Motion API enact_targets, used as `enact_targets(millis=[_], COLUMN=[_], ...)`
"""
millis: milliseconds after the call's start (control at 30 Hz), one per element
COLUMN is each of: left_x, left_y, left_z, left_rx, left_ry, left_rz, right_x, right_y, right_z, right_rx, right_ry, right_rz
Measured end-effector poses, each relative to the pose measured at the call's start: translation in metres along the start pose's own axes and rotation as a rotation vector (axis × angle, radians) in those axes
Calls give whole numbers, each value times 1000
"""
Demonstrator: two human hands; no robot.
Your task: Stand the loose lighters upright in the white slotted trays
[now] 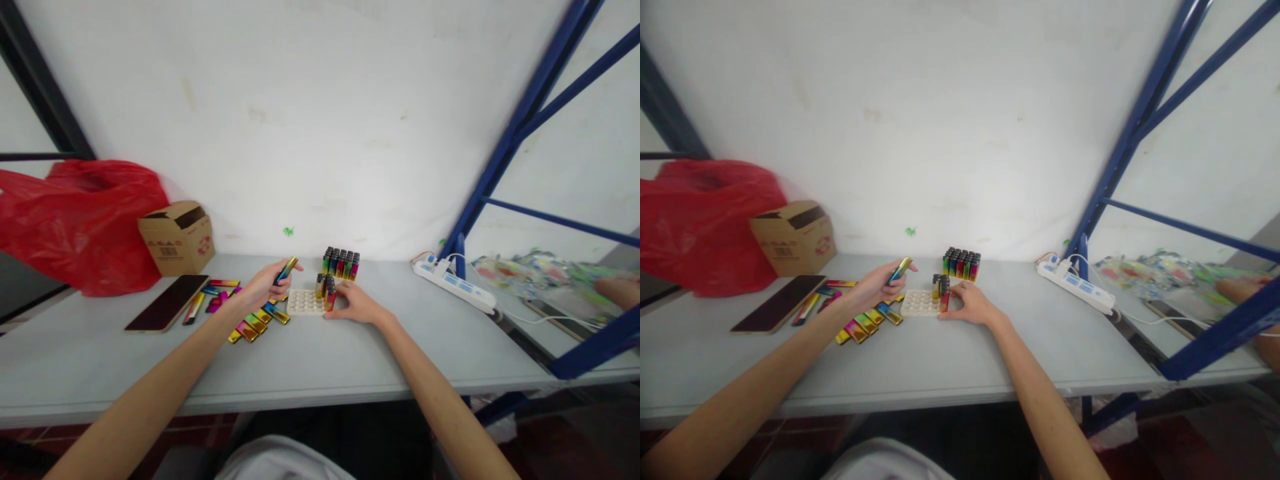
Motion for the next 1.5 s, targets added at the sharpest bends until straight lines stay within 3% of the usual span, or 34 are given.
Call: enact_targets(millis=[367, 567, 833, 1233, 1500], left_x=[0, 9, 16, 17, 25], left_y=[-7, -10, -11, -12, -8], left_z=[3, 13, 22, 26, 21], left_rx=[215, 153, -81, -37, -1], left_ry=[-95, -84, 38, -36, 34], left_rz=[-206, -40, 30, -52, -20], right_x=[-1, 1, 0, -1, 0], right_y=[0, 0, 0, 1, 1], right_z=[1, 0, 0, 1, -1], right_rx=[5, -6, -4, 14, 5], right_ry=[-14, 0, 4, -25, -4], right_rz=[-8, 2, 5, 13, 9])
Point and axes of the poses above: each hand's wrist, its own y-axis away from the middle knuckle, its own x-axis out of the palm, z = x × y, the point moved 5 cm from there along -y, towards the middle knuckle, and after that the axes turned 10 degrees about -x, right-handed, at the moved point
